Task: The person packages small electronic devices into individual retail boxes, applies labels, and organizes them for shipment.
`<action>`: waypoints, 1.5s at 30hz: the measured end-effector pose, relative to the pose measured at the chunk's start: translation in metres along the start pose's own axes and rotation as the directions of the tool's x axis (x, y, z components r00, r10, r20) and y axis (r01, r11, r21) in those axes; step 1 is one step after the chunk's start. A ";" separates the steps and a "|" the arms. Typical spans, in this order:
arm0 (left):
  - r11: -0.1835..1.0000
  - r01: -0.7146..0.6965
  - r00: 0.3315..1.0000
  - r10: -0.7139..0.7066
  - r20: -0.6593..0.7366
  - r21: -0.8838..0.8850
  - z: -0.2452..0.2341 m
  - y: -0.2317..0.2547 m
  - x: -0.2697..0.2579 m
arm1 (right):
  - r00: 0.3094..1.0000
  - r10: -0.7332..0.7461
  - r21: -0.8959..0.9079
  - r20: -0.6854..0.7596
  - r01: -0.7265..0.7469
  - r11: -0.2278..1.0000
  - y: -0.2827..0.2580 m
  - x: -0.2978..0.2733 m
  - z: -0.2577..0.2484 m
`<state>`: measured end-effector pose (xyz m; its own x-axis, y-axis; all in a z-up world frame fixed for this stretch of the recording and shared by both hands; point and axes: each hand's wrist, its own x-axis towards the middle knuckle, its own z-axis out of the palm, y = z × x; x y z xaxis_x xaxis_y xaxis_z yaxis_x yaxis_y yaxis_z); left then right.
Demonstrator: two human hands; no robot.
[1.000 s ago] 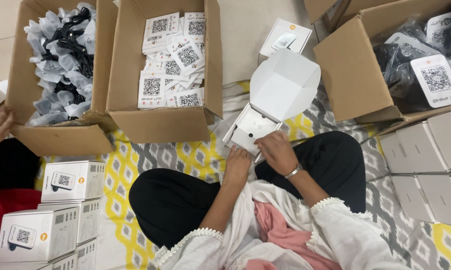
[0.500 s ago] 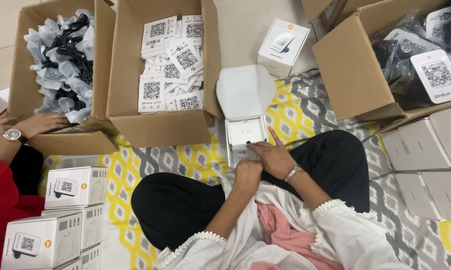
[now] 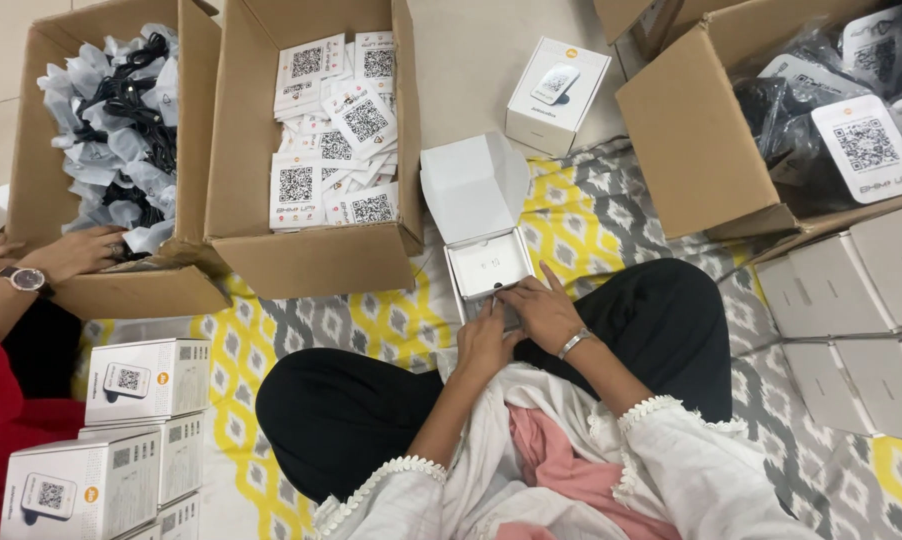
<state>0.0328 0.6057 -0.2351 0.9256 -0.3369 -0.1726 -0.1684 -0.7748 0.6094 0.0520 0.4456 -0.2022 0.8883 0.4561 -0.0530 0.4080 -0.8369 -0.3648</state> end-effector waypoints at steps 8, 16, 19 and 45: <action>0.998 -0.028 0.999 0.030 -0.045 0.060 0.021 -0.011 -0.001 | 0.996 0.027 0.200 -0.084 -0.010 0.980 -0.001 -0.009 -0.005; 0.993 -0.113 0.991 0.116 -0.070 0.034 -0.032 0.037 -0.005 | 0.839 0.169 0.461 -0.518 0.107 0.881 0.022 -0.026 -0.073; 0.995 -0.045 0.998 0.040 -0.055 -0.086 -0.050 0.081 0.013 | 0.596 0.382 0.468 -0.706 -0.011 0.884 0.067 -0.039 -0.133; 0.930 -0.251 0.932 0.307 0.194 -0.268 0.198 0.363 0.417 | 0.089 0.565 0.423 -0.820 -0.570 0.704 0.267 -0.080 -0.168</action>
<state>0.2910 0.0785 -0.2391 0.7448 -0.6556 -0.1240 -0.2979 -0.4930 0.8174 0.1255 0.1354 -0.1395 0.4828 -0.6805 0.5512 -0.3088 -0.7213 -0.6200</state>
